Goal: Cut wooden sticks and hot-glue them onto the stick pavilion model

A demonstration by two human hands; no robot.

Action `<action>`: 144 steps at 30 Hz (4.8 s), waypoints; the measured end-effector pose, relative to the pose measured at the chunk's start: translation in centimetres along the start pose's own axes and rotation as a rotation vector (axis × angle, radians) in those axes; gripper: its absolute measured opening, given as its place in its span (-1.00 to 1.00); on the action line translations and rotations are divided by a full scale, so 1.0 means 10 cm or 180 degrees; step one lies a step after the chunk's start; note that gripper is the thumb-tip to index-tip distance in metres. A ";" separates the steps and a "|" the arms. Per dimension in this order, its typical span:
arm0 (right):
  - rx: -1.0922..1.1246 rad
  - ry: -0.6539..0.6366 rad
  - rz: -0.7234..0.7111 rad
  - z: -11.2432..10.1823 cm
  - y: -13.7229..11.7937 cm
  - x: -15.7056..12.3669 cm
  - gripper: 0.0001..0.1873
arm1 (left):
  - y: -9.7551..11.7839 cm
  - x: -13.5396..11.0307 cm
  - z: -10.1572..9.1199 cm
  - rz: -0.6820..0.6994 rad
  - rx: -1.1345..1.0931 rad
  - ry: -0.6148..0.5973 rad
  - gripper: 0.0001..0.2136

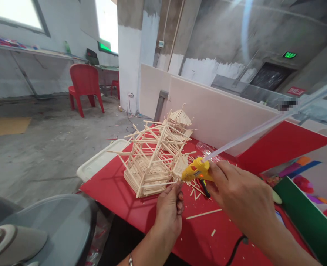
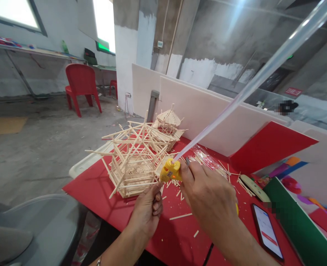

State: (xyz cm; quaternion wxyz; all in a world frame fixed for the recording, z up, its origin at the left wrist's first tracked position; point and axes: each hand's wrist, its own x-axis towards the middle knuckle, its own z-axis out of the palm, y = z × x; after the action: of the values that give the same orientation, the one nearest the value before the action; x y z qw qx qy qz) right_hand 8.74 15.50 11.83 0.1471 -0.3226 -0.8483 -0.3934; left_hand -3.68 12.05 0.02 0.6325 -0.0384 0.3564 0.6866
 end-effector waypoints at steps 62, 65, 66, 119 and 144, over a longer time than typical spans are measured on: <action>0.2362 -0.0204 0.3199 0.49 -0.16 -0.84 -0.67 | -0.03 -0.03 -0.05 0.2356 0.2127 0.0687 -0.68; 0.2489 -0.0268 0.3225 0.52 -0.19 -0.87 -0.69 | -0.02 0.00 -0.04 0.2408 0.2268 0.0649 -0.70; 0.2528 -0.0279 0.3235 0.53 -0.19 -0.88 -0.69 | -0.02 0.01 -0.04 0.2421 0.2276 0.0642 -0.70; 0.2384 -0.0775 0.3119 0.75 -0.34 -1.05 -0.70 | -0.04 0.02 -0.04 0.2521 0.2196 0.0584 -0.74; 0.2084 0.0134 0.2306 0.60 -0.67 -1.30 -0.77 | 0.02 0.05 -0.16 0.2102 0.2062 0.0111 -0.70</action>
State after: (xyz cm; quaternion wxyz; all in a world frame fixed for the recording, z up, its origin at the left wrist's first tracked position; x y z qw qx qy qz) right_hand 14.06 11.27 -2.41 0.3853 -0.5259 -0.7574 -0.0359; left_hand -4.60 11.62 -1.32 0.3533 0.2652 0.5564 0.7037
